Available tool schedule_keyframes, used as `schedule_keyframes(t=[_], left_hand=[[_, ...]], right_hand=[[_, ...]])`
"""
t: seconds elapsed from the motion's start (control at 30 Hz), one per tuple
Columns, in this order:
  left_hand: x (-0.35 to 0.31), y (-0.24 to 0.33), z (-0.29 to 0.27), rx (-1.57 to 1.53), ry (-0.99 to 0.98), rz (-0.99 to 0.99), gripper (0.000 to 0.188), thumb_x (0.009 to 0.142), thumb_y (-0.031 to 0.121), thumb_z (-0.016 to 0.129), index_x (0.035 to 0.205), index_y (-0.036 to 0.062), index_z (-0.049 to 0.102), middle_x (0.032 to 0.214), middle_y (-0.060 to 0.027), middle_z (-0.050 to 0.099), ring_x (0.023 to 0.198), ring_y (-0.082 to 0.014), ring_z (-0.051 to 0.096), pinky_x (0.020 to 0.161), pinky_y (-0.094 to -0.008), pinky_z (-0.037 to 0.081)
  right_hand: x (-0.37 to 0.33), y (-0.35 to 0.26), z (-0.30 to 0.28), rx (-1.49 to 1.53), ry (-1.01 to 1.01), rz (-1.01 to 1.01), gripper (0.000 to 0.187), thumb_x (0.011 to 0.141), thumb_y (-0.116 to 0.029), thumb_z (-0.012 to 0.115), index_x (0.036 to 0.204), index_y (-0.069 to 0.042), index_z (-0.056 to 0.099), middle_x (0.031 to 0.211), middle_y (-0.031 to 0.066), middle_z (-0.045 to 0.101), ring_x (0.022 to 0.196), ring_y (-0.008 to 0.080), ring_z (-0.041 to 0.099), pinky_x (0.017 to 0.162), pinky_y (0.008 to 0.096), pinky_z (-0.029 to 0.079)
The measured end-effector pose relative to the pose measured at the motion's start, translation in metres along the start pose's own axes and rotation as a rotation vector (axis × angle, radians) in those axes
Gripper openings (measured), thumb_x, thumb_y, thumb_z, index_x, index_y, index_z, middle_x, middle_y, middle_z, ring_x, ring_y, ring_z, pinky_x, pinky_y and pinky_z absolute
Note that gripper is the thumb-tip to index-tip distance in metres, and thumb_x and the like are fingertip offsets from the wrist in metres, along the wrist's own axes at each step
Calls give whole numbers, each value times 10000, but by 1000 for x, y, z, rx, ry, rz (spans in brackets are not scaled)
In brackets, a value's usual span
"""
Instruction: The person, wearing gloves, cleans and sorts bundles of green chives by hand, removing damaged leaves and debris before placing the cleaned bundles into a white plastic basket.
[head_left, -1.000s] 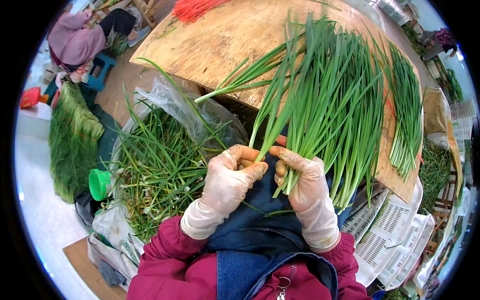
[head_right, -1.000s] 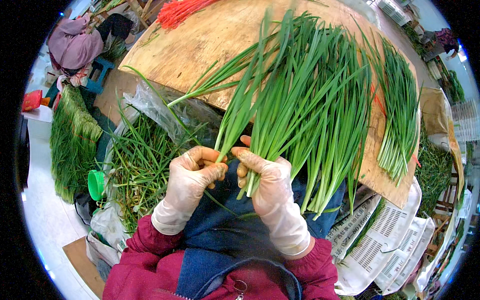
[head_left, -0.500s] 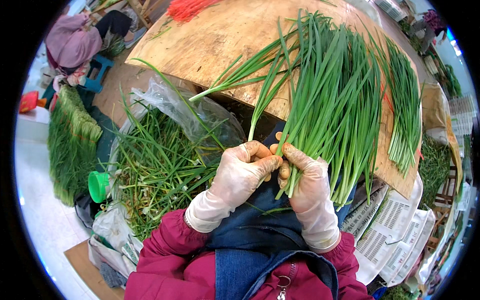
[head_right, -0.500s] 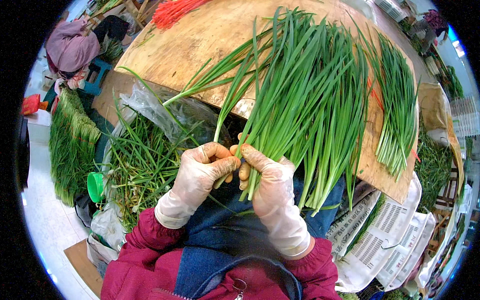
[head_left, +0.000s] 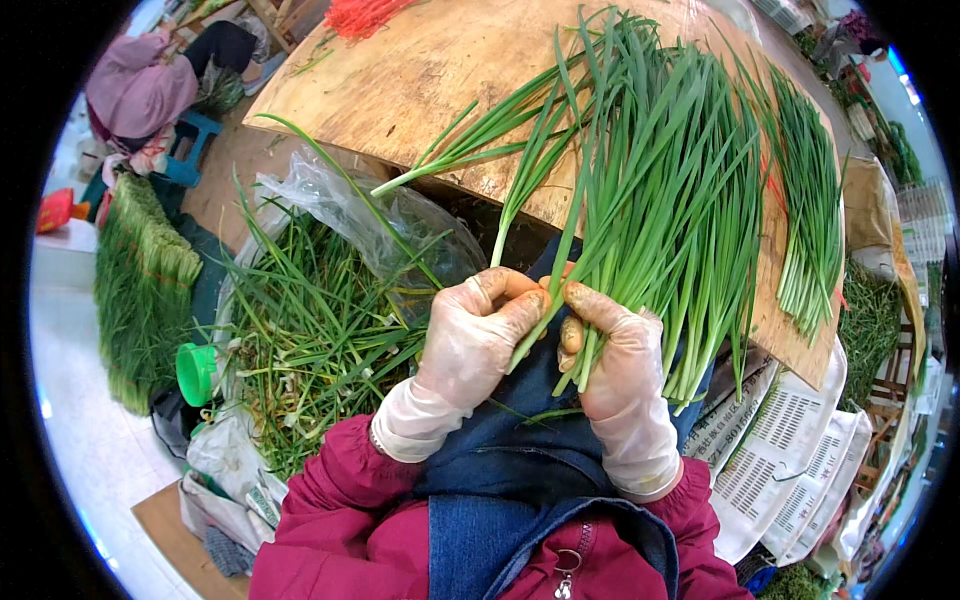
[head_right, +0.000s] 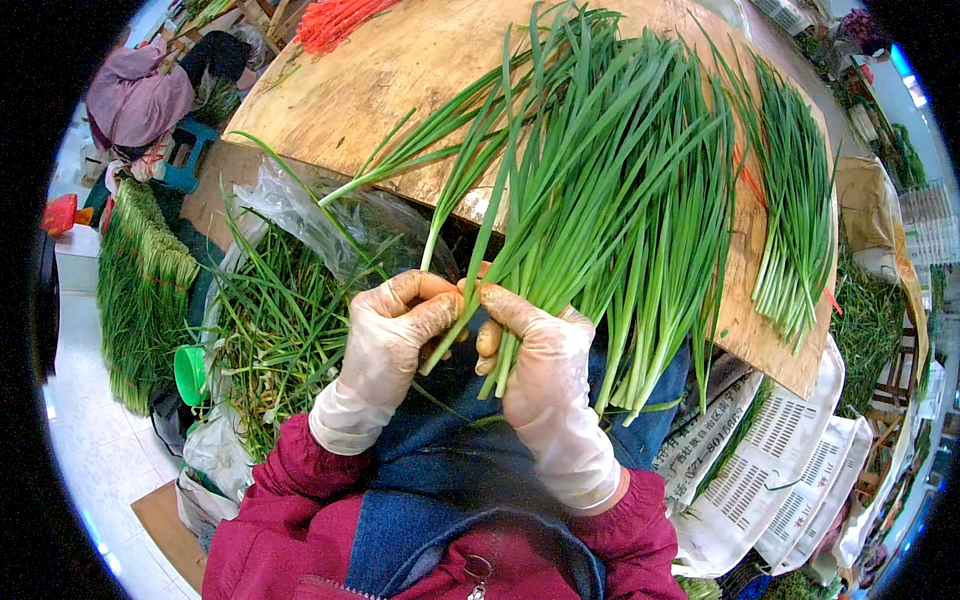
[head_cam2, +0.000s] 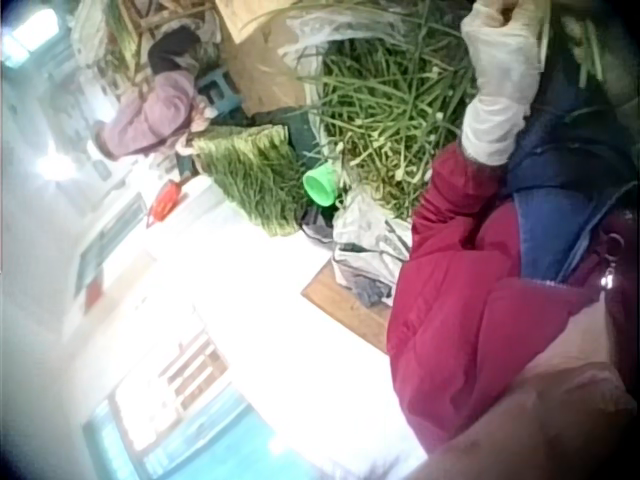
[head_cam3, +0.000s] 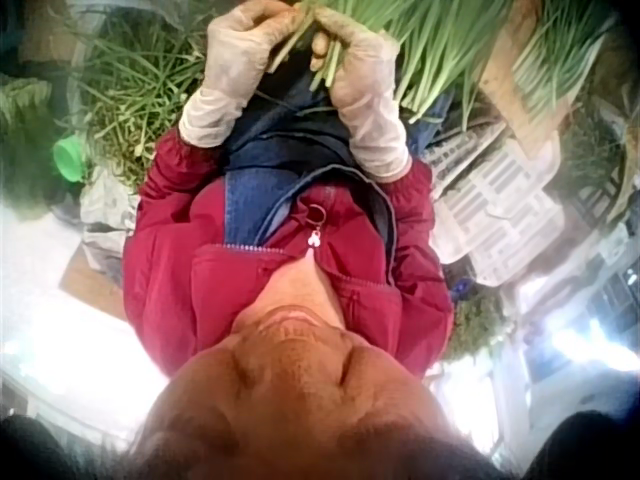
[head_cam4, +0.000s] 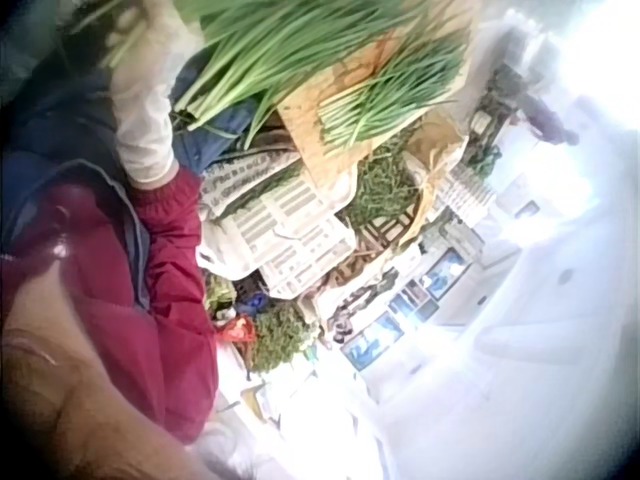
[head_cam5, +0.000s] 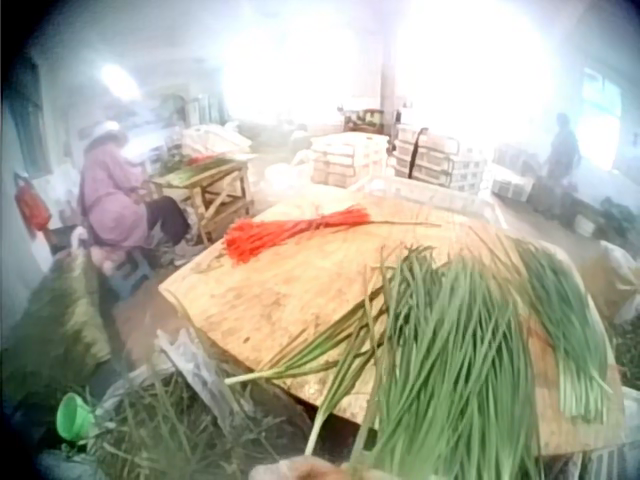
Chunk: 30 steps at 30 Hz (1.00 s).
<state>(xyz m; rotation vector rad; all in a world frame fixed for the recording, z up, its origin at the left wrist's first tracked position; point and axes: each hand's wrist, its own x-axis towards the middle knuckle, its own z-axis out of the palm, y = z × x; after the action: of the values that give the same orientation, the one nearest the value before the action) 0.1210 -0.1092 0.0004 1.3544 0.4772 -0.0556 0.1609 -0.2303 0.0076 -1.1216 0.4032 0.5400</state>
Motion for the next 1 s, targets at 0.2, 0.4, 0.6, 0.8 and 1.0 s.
schedule_keyframes(t=[0.2,0.4,0.6,0.8,1.0], left_hand=[[1,15,-39,264,451,473,124,802,75,553,900,5,583,701,-57,585,569,-93,521,507,-199,403],[58,20,-83,1333,725,748,268,732,184,615,937,15,582,884,-145,586,825,-297,547,749,-363,411],[35,9,-38,371,146,129,170,821,103,529,931,-14,583,735,-80,609,630,-110,563,575,-214,459],[43,-2,-21,167,107,15,179,807,118,560,900,-34,571,691,-50,587,582,-88,533,540,-191,433],[48,6,-15,294,185,100,150,789,109,576,855,-24,597,686,-29,587,542,-66,489,507,-190,406]], right_hand=[[8,1,-15,107,-76,47,271,808,-106,500,1017,63,526,815,138,614,526,115,535,436,206,440],[3,1,-9,245,-67,79,287,818,-119,490,1055,43,498,860,123,587,746,209,592,649,381,526],[-11,-13,-7,204,-54,70,304,810,-143,496,1050,43,492,819,110,588,680,204,585,554,341,501],[-22,-33,-16,335,-125,38,261,801,-103,496,995,70,514,798,147,597,646,214,603,506,338,521],[-10,-19,-10,107,-45,76,259,805,-101,495,1002,64,518,800,139,601,618,187,592,499,305,508]])
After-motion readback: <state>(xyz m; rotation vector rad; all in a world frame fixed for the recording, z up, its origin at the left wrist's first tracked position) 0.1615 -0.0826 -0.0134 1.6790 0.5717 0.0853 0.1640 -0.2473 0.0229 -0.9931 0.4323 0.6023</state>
